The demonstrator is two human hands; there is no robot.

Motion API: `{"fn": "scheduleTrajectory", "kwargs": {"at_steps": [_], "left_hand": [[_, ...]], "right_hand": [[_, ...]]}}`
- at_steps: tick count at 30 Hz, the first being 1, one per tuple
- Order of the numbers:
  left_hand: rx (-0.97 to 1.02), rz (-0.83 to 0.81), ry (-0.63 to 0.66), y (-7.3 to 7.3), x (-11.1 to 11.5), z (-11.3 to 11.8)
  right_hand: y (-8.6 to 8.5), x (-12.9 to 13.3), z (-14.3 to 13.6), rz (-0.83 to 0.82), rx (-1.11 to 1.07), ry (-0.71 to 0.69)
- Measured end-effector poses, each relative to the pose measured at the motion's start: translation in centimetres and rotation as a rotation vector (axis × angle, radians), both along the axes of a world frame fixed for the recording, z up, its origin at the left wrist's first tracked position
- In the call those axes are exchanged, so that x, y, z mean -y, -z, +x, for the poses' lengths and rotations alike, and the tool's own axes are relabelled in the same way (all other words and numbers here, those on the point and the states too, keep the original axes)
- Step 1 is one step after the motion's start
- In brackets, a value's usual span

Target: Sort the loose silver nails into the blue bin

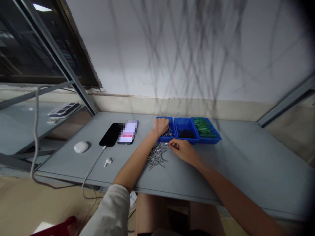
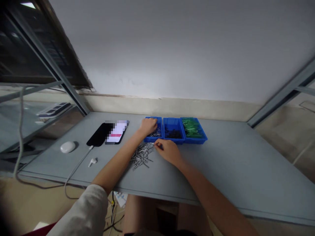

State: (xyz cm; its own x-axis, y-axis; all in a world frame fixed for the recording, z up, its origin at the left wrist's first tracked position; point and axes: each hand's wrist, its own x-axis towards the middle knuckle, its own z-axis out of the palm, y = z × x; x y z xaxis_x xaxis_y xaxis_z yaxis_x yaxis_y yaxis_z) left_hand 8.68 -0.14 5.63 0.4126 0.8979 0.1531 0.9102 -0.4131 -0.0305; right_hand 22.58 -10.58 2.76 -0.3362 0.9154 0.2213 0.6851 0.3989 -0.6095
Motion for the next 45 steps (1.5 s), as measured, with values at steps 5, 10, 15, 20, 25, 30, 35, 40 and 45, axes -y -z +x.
{"fn": "scheduleTrajectory", "kwargs": {"at_steps": [5,10,15,20,25,30,35,40,45], "left_hand": [[-0.009,-0.006,-0.008,0.1,-0.1,0.1],[-0.015,-0.012,-0.001,0.1,-0.2,0.0],[-0.019,-0.023,-0.006,0.1,-0.3,0.0],[-0.025,-0.021,-0.005,0.1,-0.4,0.0],[-0.039,-0.041,-0.019,-0.1,-0.3,0.1],[-0.028,-0.014,-0.013,0.3,-0.4,-0.1],[-0.021,-0.017,-0.022,0.2,-0.4,0.0],[-0.023,-0.008,-0.016,0.0,-0.2,0.1],[-0.032,0.015,0.033,0.5,-0.3,0.0]], "right_hand": [[-0.5,-0.1,0.2,-0.050,-0.181,0.018],[-0.6,-0.7,0.5,-0.239,-0.517,0.014],[-0.8,-1.1,0.8,-0.345,-0.793,0.060],[-1.1,-1.1,1.1,-0.321,-0.912,0.092],[-1.3,-1.1,1.2,-0.324,-0.944,0.101],[-1.3,-1.3,1.4,-0.313,-0.955,0.121],[-1.0,-1.5,1.6,-0.300,-0.956,0.152],[-1.2,-1.4,1.5,-0.263,-0.934,0.181],[-1.4,-1.2,1.2,-0.201,-0.902,0.222]]}}
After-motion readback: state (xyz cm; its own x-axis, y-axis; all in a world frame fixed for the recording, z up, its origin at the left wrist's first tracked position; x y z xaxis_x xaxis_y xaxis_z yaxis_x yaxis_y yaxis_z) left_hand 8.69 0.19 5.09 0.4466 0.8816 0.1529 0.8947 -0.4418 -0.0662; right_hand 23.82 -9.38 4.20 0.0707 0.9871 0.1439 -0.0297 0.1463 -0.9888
